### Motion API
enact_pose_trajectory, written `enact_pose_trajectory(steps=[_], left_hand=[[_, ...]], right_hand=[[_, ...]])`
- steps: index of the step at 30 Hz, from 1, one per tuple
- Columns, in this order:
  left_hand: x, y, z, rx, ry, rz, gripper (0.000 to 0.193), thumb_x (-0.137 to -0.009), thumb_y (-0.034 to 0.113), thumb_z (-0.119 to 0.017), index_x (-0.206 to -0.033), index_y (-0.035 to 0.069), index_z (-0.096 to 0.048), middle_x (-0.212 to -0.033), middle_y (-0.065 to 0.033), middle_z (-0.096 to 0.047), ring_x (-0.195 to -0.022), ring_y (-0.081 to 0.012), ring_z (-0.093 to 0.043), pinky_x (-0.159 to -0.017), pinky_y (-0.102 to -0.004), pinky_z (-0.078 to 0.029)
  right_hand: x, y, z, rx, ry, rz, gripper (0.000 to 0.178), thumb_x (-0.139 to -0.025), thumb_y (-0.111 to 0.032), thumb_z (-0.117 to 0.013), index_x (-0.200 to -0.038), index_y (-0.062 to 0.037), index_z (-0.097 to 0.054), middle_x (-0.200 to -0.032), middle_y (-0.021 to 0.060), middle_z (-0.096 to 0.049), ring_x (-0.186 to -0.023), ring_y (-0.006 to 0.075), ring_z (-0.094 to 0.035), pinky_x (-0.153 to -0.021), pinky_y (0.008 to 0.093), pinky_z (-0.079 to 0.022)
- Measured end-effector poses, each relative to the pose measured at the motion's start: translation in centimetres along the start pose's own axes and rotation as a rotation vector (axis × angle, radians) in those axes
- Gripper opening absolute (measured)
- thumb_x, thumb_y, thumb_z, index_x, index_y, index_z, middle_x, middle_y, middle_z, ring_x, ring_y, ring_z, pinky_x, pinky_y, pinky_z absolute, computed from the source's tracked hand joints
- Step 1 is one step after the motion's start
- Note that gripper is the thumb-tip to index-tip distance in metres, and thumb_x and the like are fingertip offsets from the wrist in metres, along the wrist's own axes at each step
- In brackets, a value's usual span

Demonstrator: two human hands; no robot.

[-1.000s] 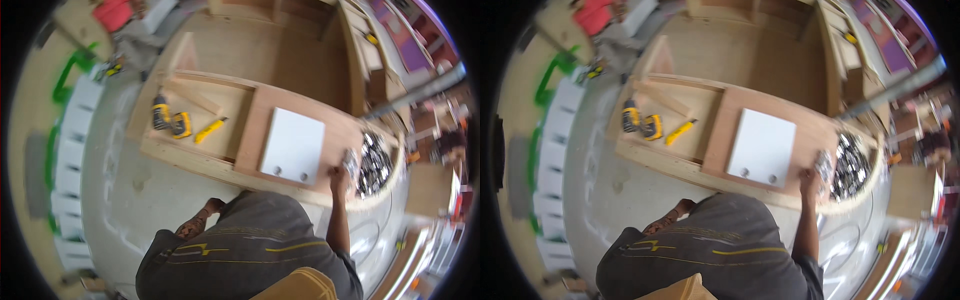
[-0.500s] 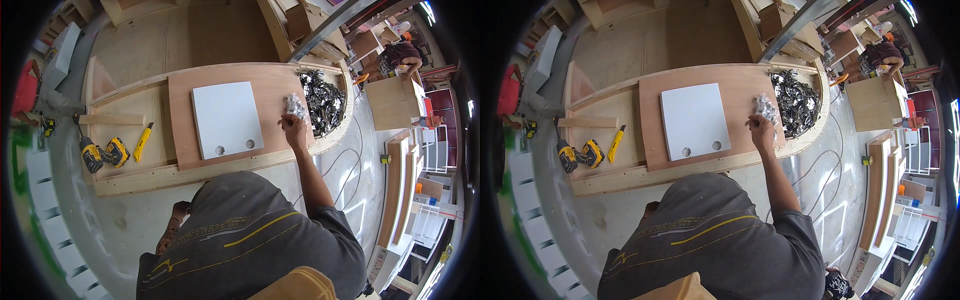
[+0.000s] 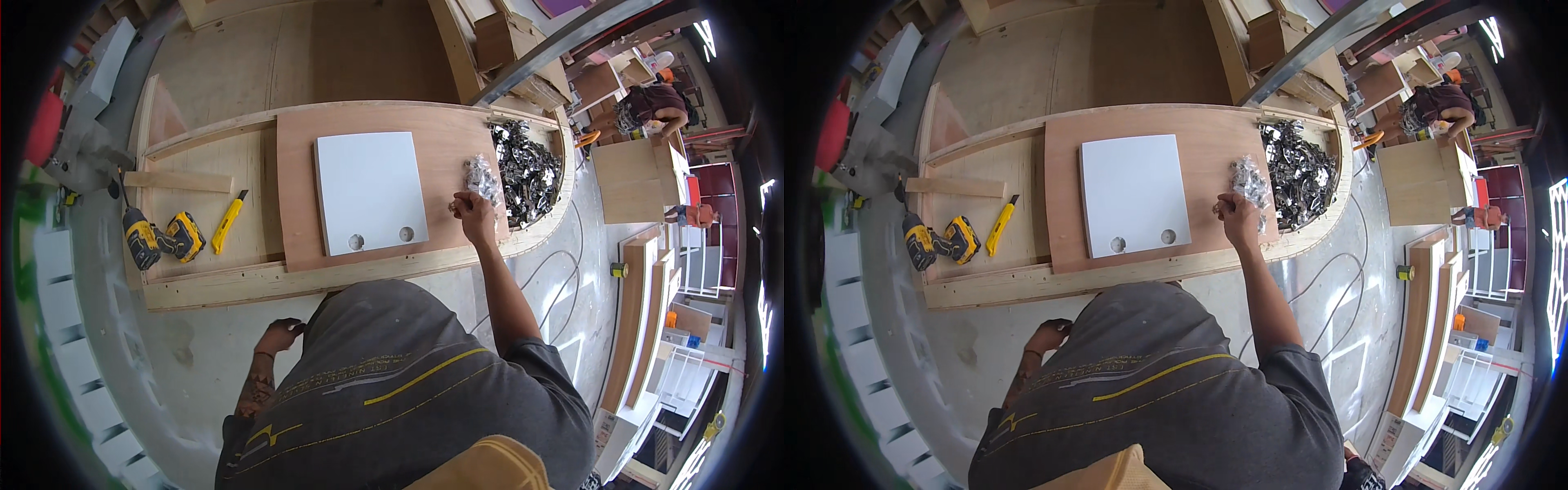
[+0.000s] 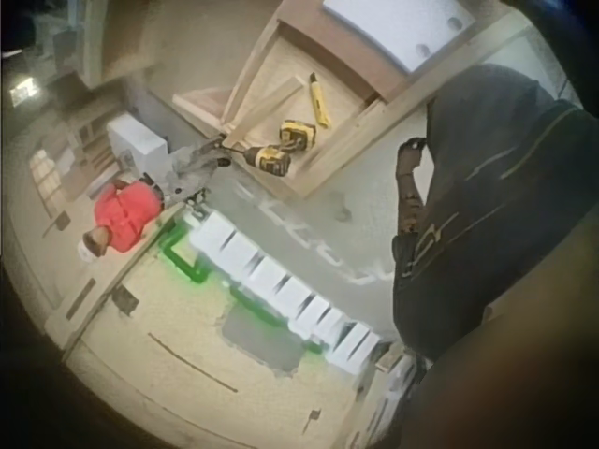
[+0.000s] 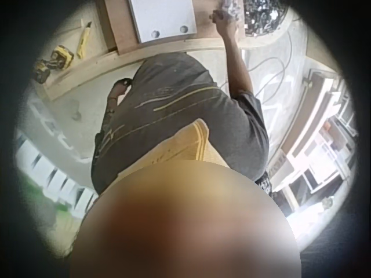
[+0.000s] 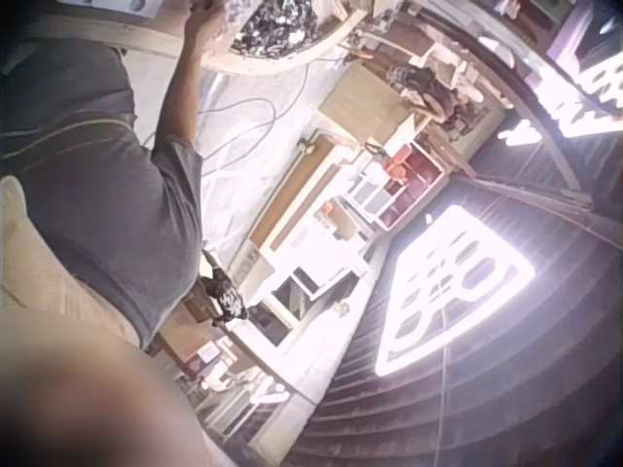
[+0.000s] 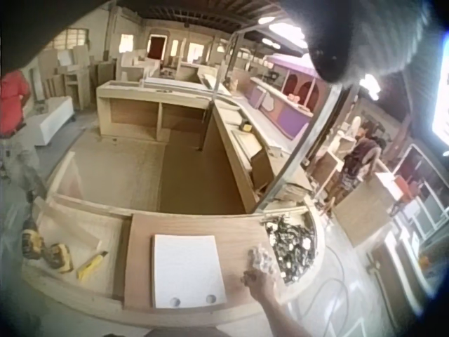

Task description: The person picks up a white board, places it on a workbench, selects a metal hinge from a container, and secures it to the board using a power drill.

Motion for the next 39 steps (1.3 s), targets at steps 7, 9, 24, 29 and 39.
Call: enact_pose_trajectory(steps=[7,9,24,29,39], left_hand=[[5.0,17.9,13.8,0.056,-0.095,-0.157,0.034,-0.099,0.032,-0.064,-0.110,0.001,-0.074,-0.089,-0.0144,-0.073,-0.081,-0.0246,-0.069,-0.076,-0.0371,-0.055],[5.3,25.0,16.7,0.302,0.015,-0.324,0.023,-0.099,0.020,-0.066,-0.109,0.000,-0.072,-0.087,-0.0109,-0.073,-0.080,-0.0162,-0.067,-0.070,-0.0311,-0.053],[-14.1,50.3,8.3,0.168,0.253,-0.824,0.016,-0.093,0.007,-0.067,-0.107,0.000,-0.070,-0.095,-0.0173,-0.074,-0.087,-0.0302,-0.073,-0.076,-0.0368,-0.058],[-15.7,51.5,7.0,0.028,0.296,-0.624,0.015,-0.091,0.010,-0.063,-0.100,-0.001,-0.070,-0.094,-0.0217,-0.073,-0.088,-0.0374,-0.072,-0.079,-0.0428,-0.057],[-16.3,51.3,6.4,0.005,0.437,-0.494,0.016,-0.090,0.015,-0.065,-0.097,0.003,-0.072,-0.089,-0.0194,-0.074,-0.082,-0.0342,-0.073,-0.074,-0.0406,-0.057]], right_hand=[[0.0,0.0,0.4,-0.243,-0.050,0.012,0.032,-0.092,-0.001,-0.065,-0.122,0.0082,-0.062,-0.086,0.0112,-0.073,-0.077,0.0166,-0.071,-0.076,0.0272,-0.059],[0.1,-0.5,-0.1,-0.354,-0.079,0.006,0.035,-0.091,0.000,-0.065,-0.125,0.0074,-0.059,-0.087,0.0107,-0.072,-0.079,0.0165,-0.071,-0.077,0.0272,-0.059],[-0.3,-3.8,3.9,-0.128,-0.069,0.416,0.049,-0.088,0.003,-0.072,-0.133,-0.0028,-0.053,-0.083,0.0081,-0.069,-0.074,0.0166,-0.068,-0.066,0.0292,-0.055],[-1.7,-2.3,5.0,-0.198,-0.073,0.433,0.054,-0.086,0.001,-0.073,-0.136,-0.0047,-0.053,-0.086,0.0124,-0.073,-0.075,0.0236,-0.072,-0.068,0.0342,-0.056],[-2.7,-0.1,4.4,-0.130,-0.177,0.516,0.027,-0.089,-0.001,-0.066,-0.116,-0.0005,-0.064,-0.088,0.0177,-0.074,-0.082,0.0322,-0.075,-0.073,0.0396,-0.058]])
Point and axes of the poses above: each hand's wrist, its own x-axis away from the middle knuckle, its own z-axis out of the back of the hand, y = z × x, the point moved 5 cm from there along -x, towards the middle knuckle
